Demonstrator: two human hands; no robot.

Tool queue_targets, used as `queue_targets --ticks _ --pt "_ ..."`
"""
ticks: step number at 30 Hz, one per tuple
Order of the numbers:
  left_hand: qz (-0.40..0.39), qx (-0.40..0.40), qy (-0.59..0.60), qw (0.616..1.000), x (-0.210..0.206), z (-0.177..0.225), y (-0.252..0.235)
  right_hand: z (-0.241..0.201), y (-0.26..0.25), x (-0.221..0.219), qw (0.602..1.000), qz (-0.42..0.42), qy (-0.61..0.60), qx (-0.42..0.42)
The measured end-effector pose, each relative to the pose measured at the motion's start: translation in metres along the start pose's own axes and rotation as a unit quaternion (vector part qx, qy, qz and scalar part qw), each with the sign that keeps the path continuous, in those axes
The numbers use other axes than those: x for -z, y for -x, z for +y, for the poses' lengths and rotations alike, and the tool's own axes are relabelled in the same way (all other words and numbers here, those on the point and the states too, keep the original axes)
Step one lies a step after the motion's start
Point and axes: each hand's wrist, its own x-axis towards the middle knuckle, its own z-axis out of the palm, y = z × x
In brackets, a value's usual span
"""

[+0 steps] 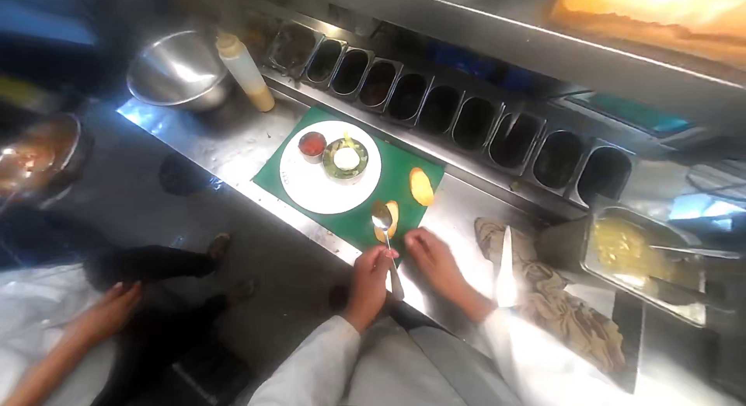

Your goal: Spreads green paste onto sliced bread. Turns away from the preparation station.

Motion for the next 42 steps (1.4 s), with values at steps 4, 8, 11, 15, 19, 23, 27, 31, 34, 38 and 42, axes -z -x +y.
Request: queue_targets --ticks 4,8,11,15,19,23,27,31,34,38,42 --pt "-0.014 -0.013 -0.029 0.999 -0.027 -0.002 -0.009 0.003 0.029 -0.009 0.959 -0.11 -0.246 -0.092" --pt "0.1 -0.059 -0.236 0.965 -0.01 -0.006 -0.019 0.018 0.029 0.009 0.99 -0.069 -0.066 -0.101" --pt "0.111 -0.036 -0.419 0.9 -0.006 -0.004 -0.047 0.03 0.031 0.012 0.993 -0.037 0.005 -0.11" --pt "0.077 -0.061 -0.45 0.888 -0.001 -0.006 -0.071 0.042 0.025 0.002 0.997 -0.002 0.025 -0.078" --pt "-0.018 -0.002 -0.227 0.974 0.013 0.005 -0.058 0.048 0.027 -0.007 0.999 0.017 0.001 -0.046" --pt "-0.092 0.085 0.104 0.987 0.017 0.0 -0.046 0.055 0.031 -0.016 1.0 0.01 0.027 -0.009" --pt "-0.112 0.117 0.245 0.956 0.024 0.005 -0.046 0.063 0.035 -0.016 0.995 0.028 0.086 0.048" --pt "-0.112 0.141 0.24 0.954 0.032 0.009 -0.042 0.061 0.038 -0.012 0.985 0.034 0.139 0.1" --pt "-0.109 0.204 0.266 0.936 0.039 0.006 -0.049 0.06 0.041 -0.009 0.985 0.026 0.135 0.1" --pt "-0.065 0.291 0.285 0.911 0.04 0.009 -0.051 0.066 0.051 -0.003 0.986 0.013 0.133 0.098" --pt "-0.039 0.319 0.301 0.898 0.041 0.013 -0.051 0.079 0.063 0.013 0.988 0.011 0.138 0.069"
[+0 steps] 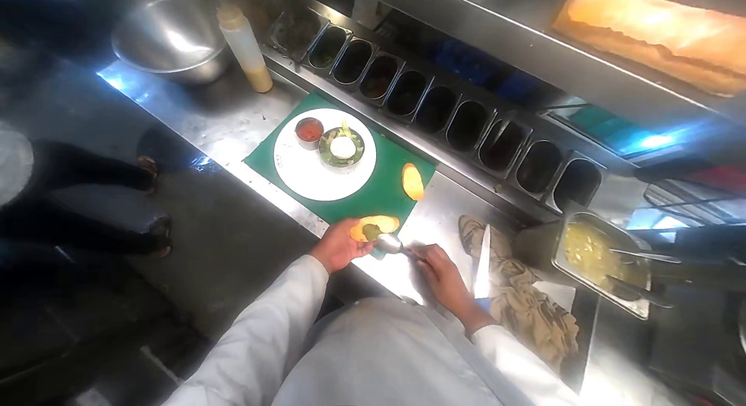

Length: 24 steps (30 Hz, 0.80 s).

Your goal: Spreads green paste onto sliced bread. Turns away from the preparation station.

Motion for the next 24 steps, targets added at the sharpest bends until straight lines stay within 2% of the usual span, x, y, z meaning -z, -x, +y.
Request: queue_targets --ticks 4,8,12,17,20,24 --pt "0.025 -0.052 0.044 0.997 -0.003 -0.003 -0.004 0.009 0.018 0.011 0.996 0.016 -0.042 -0.076" --pt "0.019 -0.106 0.051 0.993 -0.008 -0.015 -0.016 -0.005 0.02 0.018 0.976 0.014 -0.127 -0.177" --pt "-0.034 -0.124 0.081 0.988 -0.018 -0.027 -0.013 -0.025 0.006 0.019 0.977 0.015 -0.129 -0.172" --pt "-0.084 -0.109 0.149 0.979 -0.021 -0.033 -0.015 -0.028 -0.006 0.024 0.972 -0.049 -0.14 -0.18" --pt "-0.119 -0.131 0.129 0.976 -0.02 -0.034 -0.015 -0.02 -0.013 0.029 0.97 -0.067 -0.14 -0.189" --pt "-0.215 -0.151 0.094 0.96 -0.016 -0.036 -0.009 -0.024 -0.024 0.033 0.968 -0.061 -0.134 -0.201"
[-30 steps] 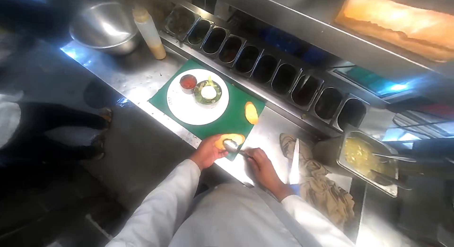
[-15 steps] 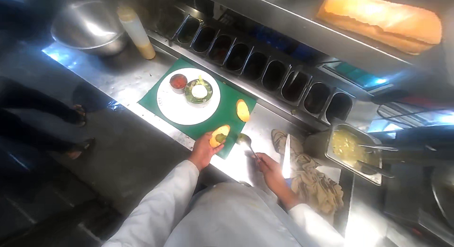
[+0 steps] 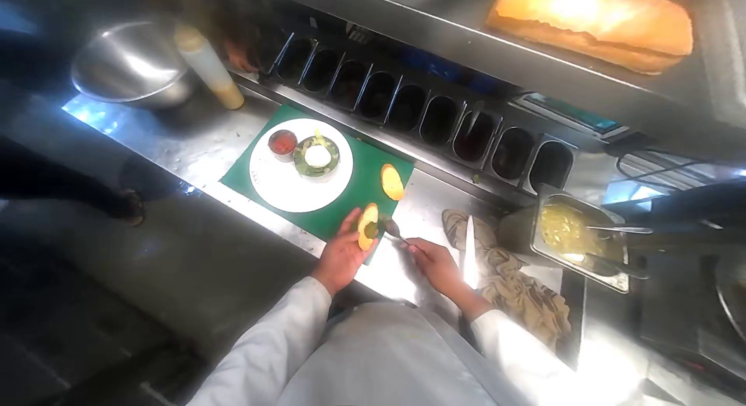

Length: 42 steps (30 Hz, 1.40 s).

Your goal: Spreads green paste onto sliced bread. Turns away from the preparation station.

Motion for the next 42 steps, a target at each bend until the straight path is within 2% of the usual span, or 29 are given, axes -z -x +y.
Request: queue_targets --ticks 3,11,13,15,17,19,21,24,26,29,32,36,42 --pt "-0.027 -0.017 -0.049 0.998 -0.001 0.0 0.0 -0.006 -0.002 -0.003 1.0 -0.011 0.004 0.007" --pt "-0.013 -0.075 -0.164 0.983 0.001 -0.013 -0.005 -0.016 0.015 -0.021 0.996 -0.053 -0.074 -0.018" --pt "-0.025 -0.081 -0.185 0.979 0.003 -0.015 -0.007 -0.014 0.018 -0.024 0.984 -0.08 -0.154 -0.028" --pt "-0.047 -0.071 -0.18 0.98 0.005 -0.014 -0.007 -0.01 0.02 -0.025 0.948 -0.119 -0.293 -0.034" --pt "-0.074 -0.048 -0.158 0.983 0.006 -0.011 -0.005 -0.007 0.02 -0.023 0.925 -0.119 -0.36 -0.029" --pt "-0.097 -0.025 -0.127 0.987 0.007 -0.008 -0.001 -0.006 0.016 -0.019 0.955 -0.057 -0.29 -0.009" --pt "-0.119 -0.005 -0.107 0.987 0.007 -0.005 0.001 -0.008 0.011 -0.012 0.992 0.028 -0.12 0.038" --pt "-0.125 0.008 -0.104 0.987 0.007 -0.002 0.001 -0.014 0.006 -0.001 0.98 0.093 0.121 0.126" --pt "-0.132 0.003 -0.096 0.986 0.006 0.001 -0.001 -0.018 0.01 0.005 0.961 0.087 0.209 0.159" --pt "-0.149 0.011 -0.063 0.987 0.008 0.006 0.0 -0.006 0.017 0.012 0.95 0.067 0.214 0.218" --pt "-0.16 0.036 -0.034 0.986 0.01 0.009 0.003 0.001 0.015 0.017 0.964 0.091 0.148 0.202" --pt "-0.151 0.055 -0.032 0.986 0.006 0.006 0.005 -0.005 0.001 0.022 0.962 0.132 0.146 0.19" --pt "-0.131 0.048 -0.065 0.988 0.001 0.006 0.003 -0.006 -0.004 0.013 0.963 0.078 0.127 0.225"
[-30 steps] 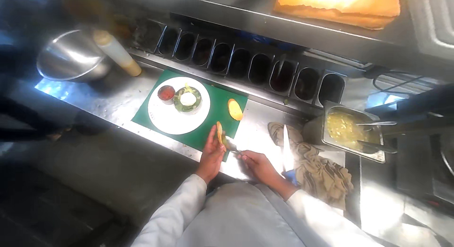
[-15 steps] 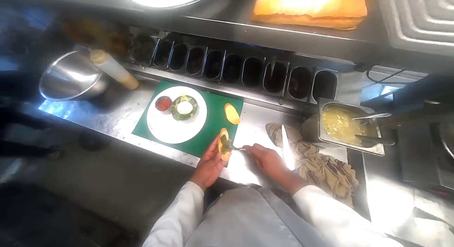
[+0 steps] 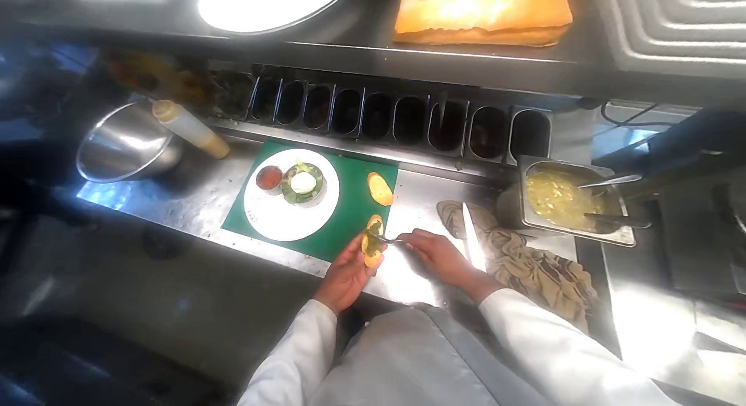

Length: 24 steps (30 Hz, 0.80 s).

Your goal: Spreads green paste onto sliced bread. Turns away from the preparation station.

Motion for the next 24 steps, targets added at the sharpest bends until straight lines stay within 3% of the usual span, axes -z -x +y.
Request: queue_targets --ticks 4,6,9,11,13,16,18,20,22,23,24 --pt "0.02 -0.037 -0.011 0.999 0.0 -0.005 -0.001 0.002 0.006 -0.012 0.993 -0.059 -0.102 0.012" --pt "0.038 -0.05 -0.013 0.998 0.001 -0.009 0.001 0.002 0.011 -0.021 0.973 -0.105 -0.201 -0.037" --pt "0.051 -0.058 0.013 0.997 0.003 -0.019 0.004 -0.002 0.023 -0.037 0.875 -0.178 -0.43 -0.131" --pt "0.073 -0.067 0.049 0.994 0.004 -0.024 0.004 -0.007 0.03 -0.044 0.795 -0.175 -0.556 -0.17" --pt "0.114 -0.072 0.081 0.988 0.007 -0.025 0.002 -0.009 0.035 -0.046 0.741 -0.142 -0.626 -0.198" --pt "0.2 -0.052 0.033 0.978 0.012 -0.017 -0.006 -0.007 0.034 -0.042 0.712 -0.101 -0.655 -0.231" --pt "0.275 -0.016 -0.126 0.953 0.015 -0.008 -0.013 -0.001 0.03 -0.039 0.71 -0.069 -0.657 -0.245" --pt "0.317 0.017 -0.372 0.872 0.015 0.005 -0.02 0.007 0.021 -0.03 0.723 -0.026 -0.643 -0.251" --pt "0.317 0.033 -0.642 0.697 0.005 0.02 -0.022 0.016 0.007 -0.018 0.748 0.015 -0.612 -0.257" --pt "0.309 0.02 -0.72 0.621 -0.002 0.026 -0.024 0.021 -0.002 -0.011 0.761 0.031 -0.594 -0.261" --pt "0.3 -0.002 -0.758 0.579 -0.008 0.03 -0.031 0.026 -0.011 -0.004 0.774 0.043 -0.574 -0.264"
